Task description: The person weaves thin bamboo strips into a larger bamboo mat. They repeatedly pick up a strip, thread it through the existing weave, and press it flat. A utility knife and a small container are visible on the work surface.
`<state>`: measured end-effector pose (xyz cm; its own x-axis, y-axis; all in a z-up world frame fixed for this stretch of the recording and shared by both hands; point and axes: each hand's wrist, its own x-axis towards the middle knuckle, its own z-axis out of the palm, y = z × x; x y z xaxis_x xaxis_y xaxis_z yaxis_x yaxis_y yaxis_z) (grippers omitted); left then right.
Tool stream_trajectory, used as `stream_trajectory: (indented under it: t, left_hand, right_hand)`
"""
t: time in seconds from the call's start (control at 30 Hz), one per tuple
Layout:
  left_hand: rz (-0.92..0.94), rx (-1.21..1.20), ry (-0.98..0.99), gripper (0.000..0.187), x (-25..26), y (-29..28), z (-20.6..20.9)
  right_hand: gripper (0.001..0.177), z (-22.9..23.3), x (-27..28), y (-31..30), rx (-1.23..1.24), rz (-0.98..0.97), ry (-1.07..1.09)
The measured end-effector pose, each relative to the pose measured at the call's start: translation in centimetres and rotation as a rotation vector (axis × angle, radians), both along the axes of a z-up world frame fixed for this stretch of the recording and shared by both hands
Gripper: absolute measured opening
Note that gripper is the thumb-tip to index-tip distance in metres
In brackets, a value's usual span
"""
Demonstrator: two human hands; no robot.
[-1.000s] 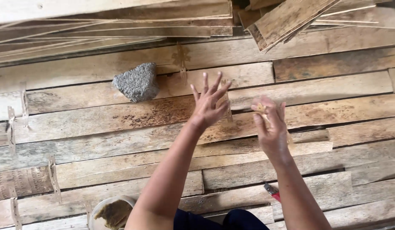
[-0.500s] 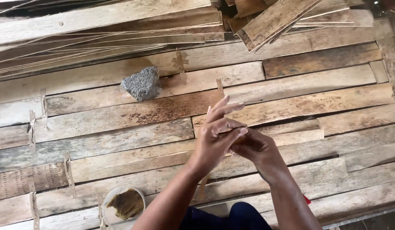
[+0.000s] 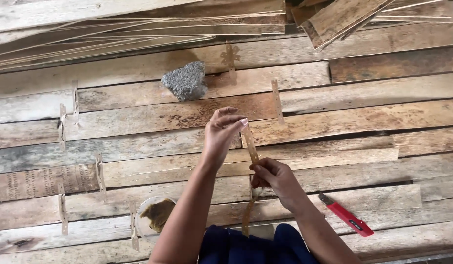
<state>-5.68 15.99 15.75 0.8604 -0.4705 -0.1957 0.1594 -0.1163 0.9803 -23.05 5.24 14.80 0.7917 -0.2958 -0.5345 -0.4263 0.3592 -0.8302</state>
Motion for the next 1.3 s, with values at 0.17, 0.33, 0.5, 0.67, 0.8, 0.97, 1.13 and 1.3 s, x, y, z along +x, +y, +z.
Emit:
stream_trajectory:
  t: [0.17,0.33,0.5,0.67,0.8,0.97,1.13,1.3]
  left_hand:
    - [-0.042,0.274,-0.237,0.016,2.7,-0.6,-8.7]
    - [0.046,0.558,-0.570,0.015,4.2,-1.0,-12.1]
    - [0.233,0.316,-0.375,0.012,2.9,-0.5,-6.8]
    - [0.442,0.052,-0.103,0.022,-0.4,7.4,0.2]
    - [0.740,0.059,-0.187,0.022,-5.6,17.9,4.3]
    - [0.891,0.318,-0.280,0.020,-13.0,27.9,-2.2]
    - [0.873,0.493,-0.374,0.028,-15.6,30.6,-7.3]
    - [0.819,0.501,-0.547,0.027,-15.2,31.4,-7.1]
  right_hand:
    - [0.029,-3.5,1.5,0.8,-0.009,-0.041,0.125]
    - [0.024,-4.7,2.3,2.3,-0.013,-0.022,0.179]
    - [0.023,-4.4,0.8,3.1,-0.005,0.094,0.159]
    - [0.031,-8.8,-5.3,3.2,0.049,0.152,0.165]
    - [0.039,-2.3,-6.9,4.6,-0.040,0.398,0.200]
    - [0.039,1.4,-6.9,8.6,-0.436,0.600,0.463]
    - [0.037,2.1,-6.6,15.1,-1.492,0.481,-0.412]
    - [0.077,-0.7,-3.8,26.9,-1.608,0.717,-0.667]
